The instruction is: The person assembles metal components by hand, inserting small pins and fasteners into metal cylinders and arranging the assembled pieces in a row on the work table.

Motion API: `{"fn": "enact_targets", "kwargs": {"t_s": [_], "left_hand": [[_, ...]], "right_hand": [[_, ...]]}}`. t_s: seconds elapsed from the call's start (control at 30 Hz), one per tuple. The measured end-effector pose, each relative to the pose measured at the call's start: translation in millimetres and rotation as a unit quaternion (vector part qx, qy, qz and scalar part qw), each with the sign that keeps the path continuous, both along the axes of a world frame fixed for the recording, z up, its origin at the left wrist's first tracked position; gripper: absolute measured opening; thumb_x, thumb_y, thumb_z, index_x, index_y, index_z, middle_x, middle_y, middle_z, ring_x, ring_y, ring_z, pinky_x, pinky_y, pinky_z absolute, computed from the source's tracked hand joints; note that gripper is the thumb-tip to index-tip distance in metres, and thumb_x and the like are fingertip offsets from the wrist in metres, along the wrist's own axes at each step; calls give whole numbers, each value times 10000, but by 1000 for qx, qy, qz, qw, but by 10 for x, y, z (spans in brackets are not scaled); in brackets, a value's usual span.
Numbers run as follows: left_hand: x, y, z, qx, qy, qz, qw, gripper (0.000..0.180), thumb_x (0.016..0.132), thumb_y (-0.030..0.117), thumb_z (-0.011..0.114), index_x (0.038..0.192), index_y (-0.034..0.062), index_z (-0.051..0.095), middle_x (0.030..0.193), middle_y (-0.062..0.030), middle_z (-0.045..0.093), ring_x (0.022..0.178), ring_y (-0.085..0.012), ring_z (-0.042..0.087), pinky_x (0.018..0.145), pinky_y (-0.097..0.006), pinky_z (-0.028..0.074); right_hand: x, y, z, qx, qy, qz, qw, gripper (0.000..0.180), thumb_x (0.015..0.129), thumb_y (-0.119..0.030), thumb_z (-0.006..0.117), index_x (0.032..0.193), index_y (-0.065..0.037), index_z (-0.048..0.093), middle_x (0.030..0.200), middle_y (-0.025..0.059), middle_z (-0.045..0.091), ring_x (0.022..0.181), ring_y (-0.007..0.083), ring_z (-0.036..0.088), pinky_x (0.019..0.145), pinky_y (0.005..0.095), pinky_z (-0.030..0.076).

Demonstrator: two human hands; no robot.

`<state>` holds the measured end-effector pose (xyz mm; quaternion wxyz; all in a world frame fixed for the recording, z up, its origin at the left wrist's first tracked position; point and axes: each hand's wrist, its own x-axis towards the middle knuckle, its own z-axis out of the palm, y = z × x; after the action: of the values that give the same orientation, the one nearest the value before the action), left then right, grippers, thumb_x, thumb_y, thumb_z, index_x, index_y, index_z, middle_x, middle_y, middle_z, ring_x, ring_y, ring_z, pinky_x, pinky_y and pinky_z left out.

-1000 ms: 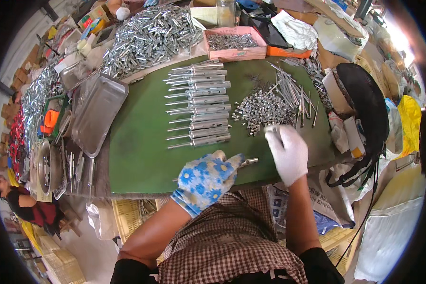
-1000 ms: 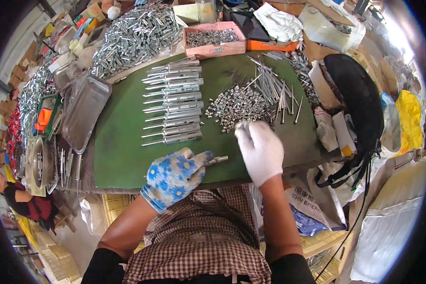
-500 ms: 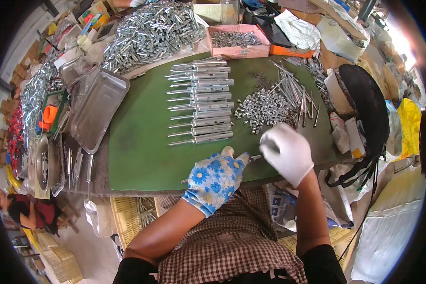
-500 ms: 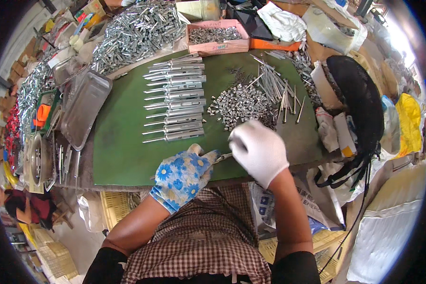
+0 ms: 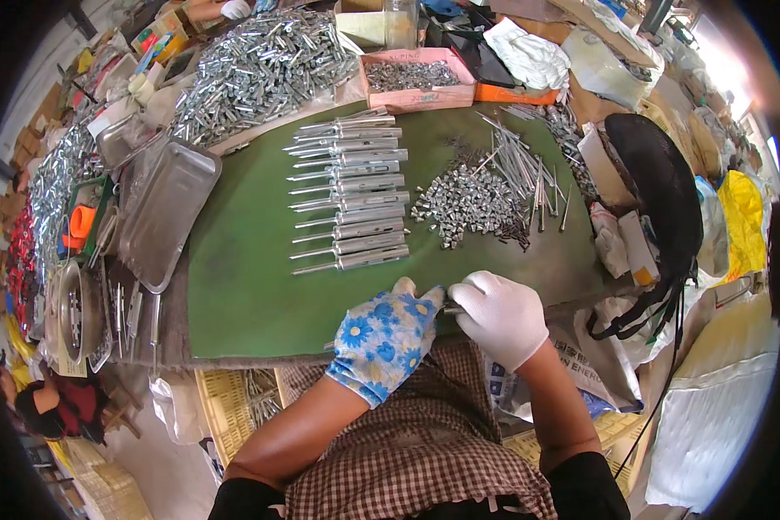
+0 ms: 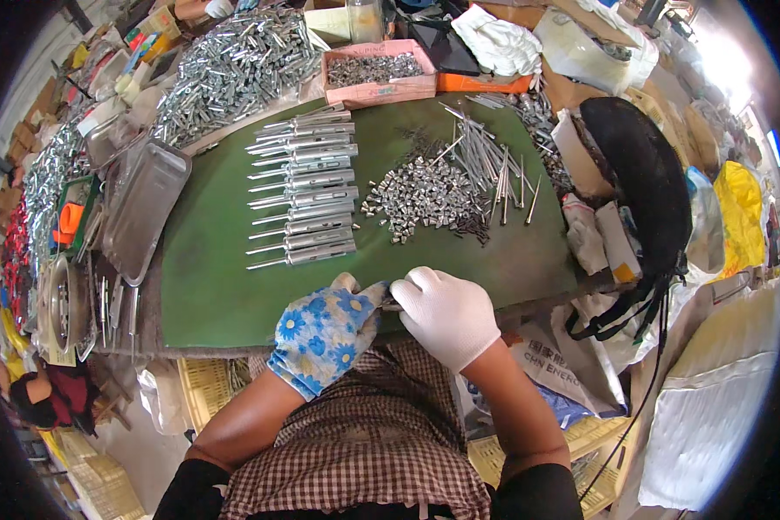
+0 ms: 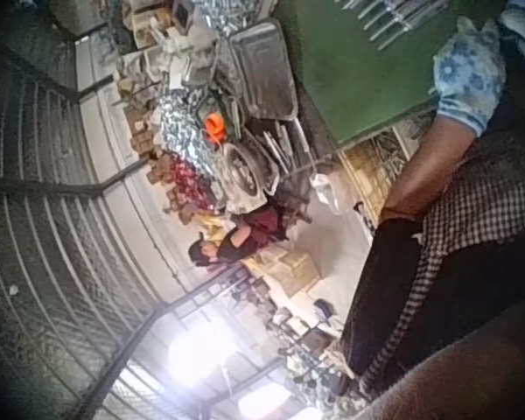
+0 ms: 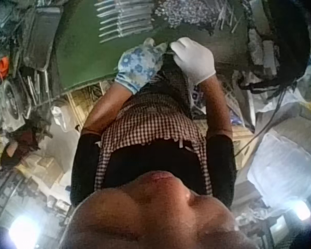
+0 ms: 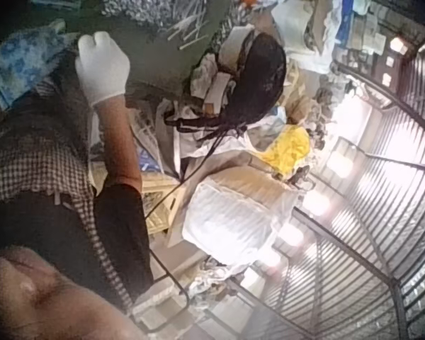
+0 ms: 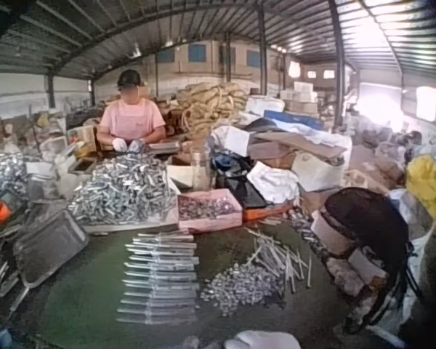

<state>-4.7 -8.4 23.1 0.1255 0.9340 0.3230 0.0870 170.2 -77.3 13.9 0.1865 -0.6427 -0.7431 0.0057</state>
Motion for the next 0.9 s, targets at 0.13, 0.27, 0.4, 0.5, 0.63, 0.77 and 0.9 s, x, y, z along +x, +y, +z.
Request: {"fn": "enact_targets", "kwargs": {"t_s": [0.13,0.27,0.4,0.5,0.63,0.77,0.9], "left_hand": [[-7,14,-33,4,14,2,1000,297,882,228,587,1166,165,649,899,-87,593,694,-243,656,595,-372,543],[-7,5,-22,12,6,-1,1000,291,891,251,590,1167,177,645,874,-80,575,662,-258,639,582,-382,536],[-2,21,-21,5,8,-4,1000,291,890,252,593,1168,180,642,877,-79,571,655,-260,634,582,-385,535],[8,19,-4,-20,22,4,1000,287,889,253,595,1162,179,643,886,-77,572,649,-260,631,582,-384,534],[-12,18,-21,-2,9,0,1000,282,890,250,593,1159,178,644,890,-82,576,651,-262,634,584,-383,537],[-7,23,-10,0,9,-1,1000,277,892,243,588,1154,176,646,894,-89,578,648,-264,636,582,-382,539],[-10,30,-21,-7,16,-1,1000,283,887,237,591,1158,173,643,894,-87,575,665,-257,639,583,-378,536]], "right_hand": [[82,-13,-2,2,61,-33,998,100,776,-139,629,875,-146,620,796,57,587,755,256,624,595,395,508],[373,241,-99,72,91,-154,981,92,814,-185,645,899,-153,660,856,65,620,778,288,633,665,405,503],[523,420,-116,12,45,-197,979,105,815,-204,682,866,-114,664,893,84,613,783,308,621,673,402,490],[519,410,-172,10,40,-190,981,143,801,-199,703,826,-69,649,853,106,597,757,316,602,666,396,473],[473,277,-190,-15,100,-204,974,154,792,-199,708,832,-60,653,828,107,600,748,302,602,666,381,471],[451,236,-165,-8,127,-215,968,135,797,-177,698,864,-63,668,831,102,615,759,290,614,676,363,478],[445,283,-170,-1,121,-169,978,119,800,-156,688,875,-65,671,835,102,621,764,283,621,680,358,484]]}}
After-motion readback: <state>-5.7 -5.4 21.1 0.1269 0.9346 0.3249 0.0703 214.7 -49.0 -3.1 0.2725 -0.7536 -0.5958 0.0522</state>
